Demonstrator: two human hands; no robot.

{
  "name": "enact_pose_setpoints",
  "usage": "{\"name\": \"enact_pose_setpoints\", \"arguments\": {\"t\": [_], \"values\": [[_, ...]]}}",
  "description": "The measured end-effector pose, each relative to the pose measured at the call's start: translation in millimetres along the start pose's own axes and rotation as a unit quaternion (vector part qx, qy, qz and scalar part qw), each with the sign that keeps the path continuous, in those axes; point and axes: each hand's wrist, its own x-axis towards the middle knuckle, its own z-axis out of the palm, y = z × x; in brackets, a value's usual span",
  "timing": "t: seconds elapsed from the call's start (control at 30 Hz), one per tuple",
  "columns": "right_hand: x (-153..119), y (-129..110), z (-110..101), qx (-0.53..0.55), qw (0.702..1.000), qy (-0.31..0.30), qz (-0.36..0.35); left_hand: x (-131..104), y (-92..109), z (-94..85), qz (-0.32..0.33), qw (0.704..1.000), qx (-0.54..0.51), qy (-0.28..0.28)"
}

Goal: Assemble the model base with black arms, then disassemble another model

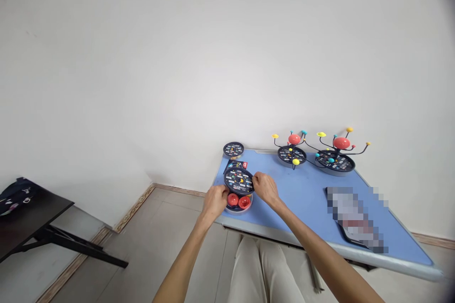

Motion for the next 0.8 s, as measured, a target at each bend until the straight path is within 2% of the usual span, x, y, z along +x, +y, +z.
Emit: {"name": "enact_pose_setpoints", "arguments": {"t": [0.07, 0.17, 0.27, 0.33, 0.5, 0.6, 0.8], "values": [[-3, -1, 4, -0.010, 1.000, -0.003, -0.005, -4, -10, -1.7, -0.038, 0.998, -0.006, 0.048], [-8, -5, 8, -0.020, 1.000, -0.008, -0.014, -12, -19, 3.1, -0.052, 0.993, -0.011, 0.107], [-11, -7, 9, -0.024, 1.000, -0.006, -0.016, -21, -18, 10.6, -0.064, 0.990, 0.025, 0.121], [-11, -7, 7, -0.022, 1.000, -0.002, -0.010, -24, -14, 13.2, -0.045, 0.992, 0.057, 0.108], [-8, -5, 1, -0.008, 1.000, 0.010, 0.005, -22, 4, 11.2, 0.078, 0.987, 0.136, 0.022], [-8, -5, 1, -0.002, 1.000, 0.013, 0.006, -18, 11, 9.4, 0.093, 0.980, 0.174, -0.023], [-8, -5, 4, 0.006, 1.000, 0.015, 0.006, -14, 12, 9.3, 0.088, 0.980, 0.174, -0.051]]}}
